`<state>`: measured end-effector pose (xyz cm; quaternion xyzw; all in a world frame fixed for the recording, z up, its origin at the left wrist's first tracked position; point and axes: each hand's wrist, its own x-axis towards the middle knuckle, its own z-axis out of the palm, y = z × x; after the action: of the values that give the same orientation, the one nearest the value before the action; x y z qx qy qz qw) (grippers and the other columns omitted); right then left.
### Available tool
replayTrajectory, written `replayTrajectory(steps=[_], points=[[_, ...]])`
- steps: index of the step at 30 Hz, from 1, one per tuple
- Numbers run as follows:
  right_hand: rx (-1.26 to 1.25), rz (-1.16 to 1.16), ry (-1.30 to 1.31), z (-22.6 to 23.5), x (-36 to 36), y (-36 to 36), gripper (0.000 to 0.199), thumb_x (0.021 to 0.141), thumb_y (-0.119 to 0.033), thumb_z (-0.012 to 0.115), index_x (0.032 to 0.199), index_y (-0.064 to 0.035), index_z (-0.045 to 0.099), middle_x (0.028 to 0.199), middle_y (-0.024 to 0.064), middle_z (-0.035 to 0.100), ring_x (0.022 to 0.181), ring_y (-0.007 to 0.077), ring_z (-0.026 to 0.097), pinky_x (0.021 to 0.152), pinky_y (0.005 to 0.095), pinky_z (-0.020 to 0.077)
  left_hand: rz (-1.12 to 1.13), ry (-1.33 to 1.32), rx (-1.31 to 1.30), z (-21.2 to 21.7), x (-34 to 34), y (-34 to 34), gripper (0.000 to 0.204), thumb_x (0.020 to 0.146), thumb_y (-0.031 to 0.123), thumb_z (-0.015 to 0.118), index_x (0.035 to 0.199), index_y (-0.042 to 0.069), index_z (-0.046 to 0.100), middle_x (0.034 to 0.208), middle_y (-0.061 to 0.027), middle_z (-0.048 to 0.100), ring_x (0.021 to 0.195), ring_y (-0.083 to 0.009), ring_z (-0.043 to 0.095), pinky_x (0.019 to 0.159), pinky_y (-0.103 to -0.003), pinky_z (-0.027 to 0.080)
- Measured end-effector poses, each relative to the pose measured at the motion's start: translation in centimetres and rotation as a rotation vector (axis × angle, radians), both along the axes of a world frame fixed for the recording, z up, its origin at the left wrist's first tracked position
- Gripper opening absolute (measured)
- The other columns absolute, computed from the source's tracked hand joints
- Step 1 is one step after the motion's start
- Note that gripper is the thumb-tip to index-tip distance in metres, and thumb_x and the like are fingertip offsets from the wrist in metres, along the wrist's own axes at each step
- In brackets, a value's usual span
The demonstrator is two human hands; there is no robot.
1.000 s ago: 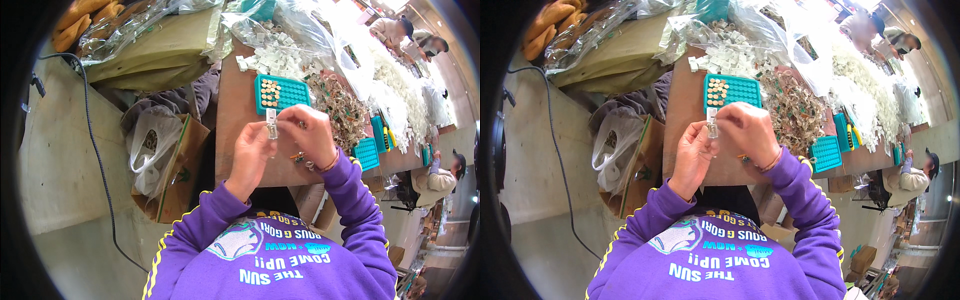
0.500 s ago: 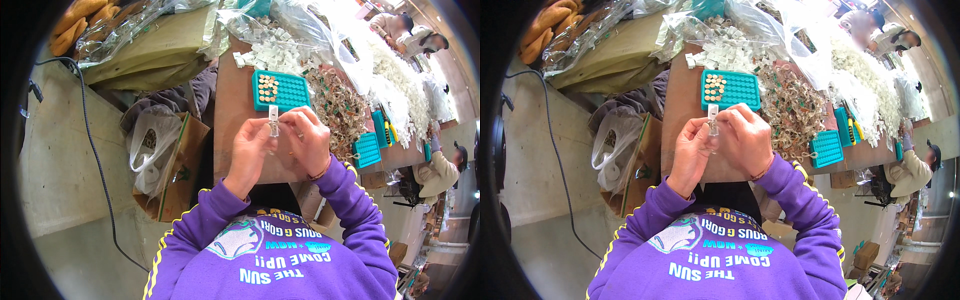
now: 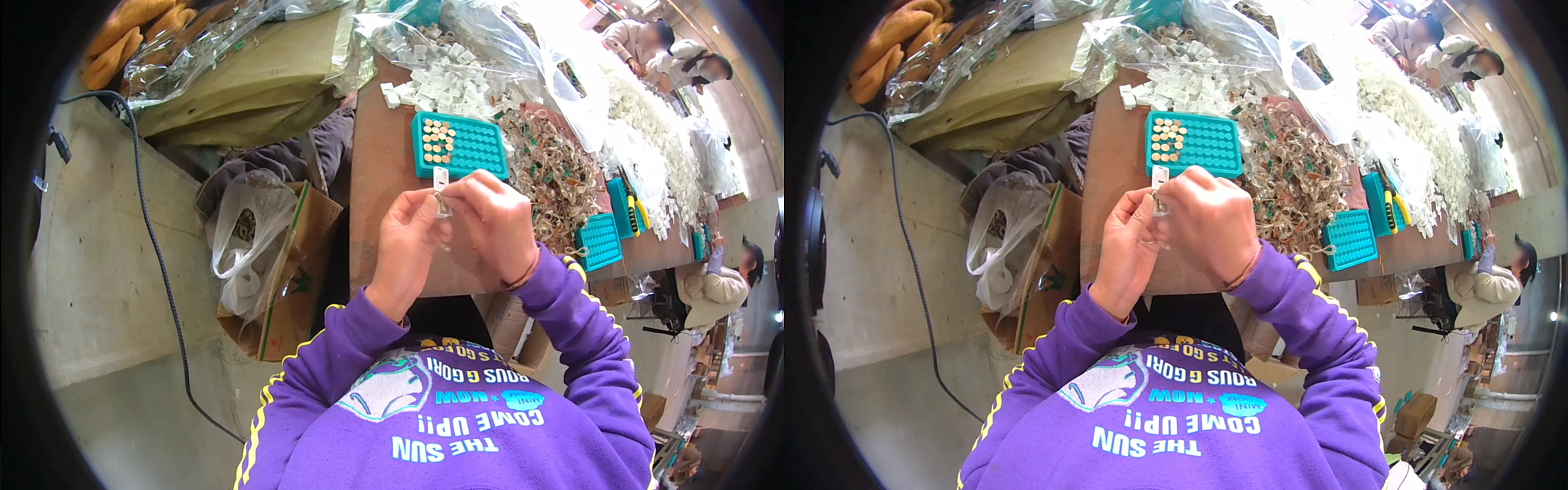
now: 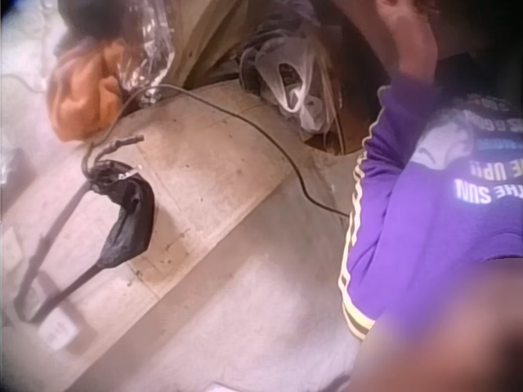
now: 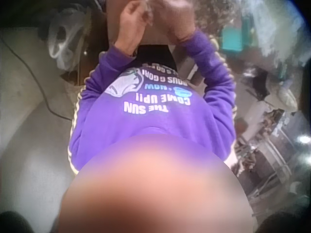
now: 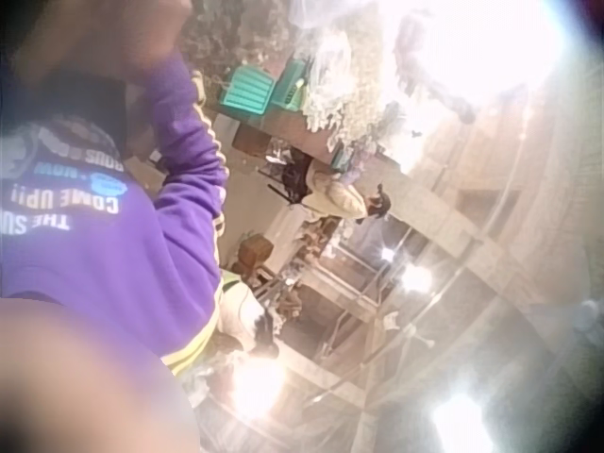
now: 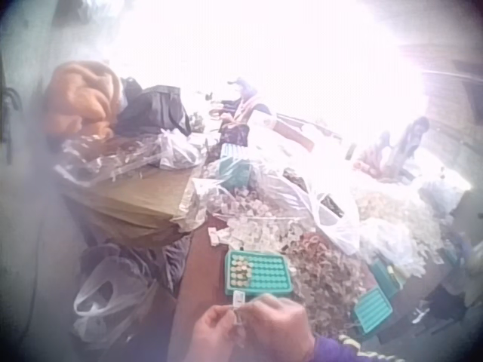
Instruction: The person inserts small round components into white plastic LED light sockets and then tests each assembled unit by pressing a button to confirm the red LED illuminates. The person repeats this process for multiple units, placing finished sockets on the table.
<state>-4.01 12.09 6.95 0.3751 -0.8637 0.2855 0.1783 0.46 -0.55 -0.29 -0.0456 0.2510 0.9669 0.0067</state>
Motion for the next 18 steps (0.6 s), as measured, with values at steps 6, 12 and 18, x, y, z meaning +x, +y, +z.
replayTrajectory(steps=[6, 12, 18], points=[[0.002, 0.101, 0.187, -1.2, 0.4, 0.1, 0.034, 0.073, -0.012, 0.072, 0.107, -0.0061, 0.066, 0.086, 0.0074, 0.067, 0.073, 0.0254, 0.066, 0.063, 0.0346, 0.053, 0.05, 0.021, 0.091, -0.4, 0.0, -0.1, 0.019, 0.097, 0.018, 0.061, 0.109, 0.004, 0.058, 0.095, -0.0034, 0.066, 0.076, -0.0091, 0.061, 0.068, -0.024, 0.051], [-0.036, 0.033, 0.133, -2.2, 1.1, 0.0, 0.035, 0.074, -0.01, 0.071, 0.108, -0.0051, 0.066, 0.089, 0.01, 0.068, 0.076, 0.0287, 0.067, 0.066, 0.0357, 0.0538, 0.046, 0.024, 0.056, -0.6, -0.1, 0.0, 0.019, 0.097, 0.018, 0.06, 0.11, 0.003, 0.058, 0.096, -0.0033, 0.066, 0.076, -0.0093, 0.062, 0.069, -0.024, 0.052], [-0.563, -0.058, -0.64, -0.4, 1.5, 1.0, 0.038, 0.089, -0.013, 0.067, 0.124, -0.0019, 0.06, 0.091, 0.0068, 0.068, 0.078, 0.0088, 0.062, 0.067, 0.0246, 0.0504, -0.093, 0.078, 0.082, 0.8, 0.6, -0.4, 0.019, 0.099, 0.015, 0.056, 0.114, 0.004, 0.058, 0.099, -0.0026, 0.065, 0.079, -0.007, 0.059, 0.069, -0.021, 0.048]])
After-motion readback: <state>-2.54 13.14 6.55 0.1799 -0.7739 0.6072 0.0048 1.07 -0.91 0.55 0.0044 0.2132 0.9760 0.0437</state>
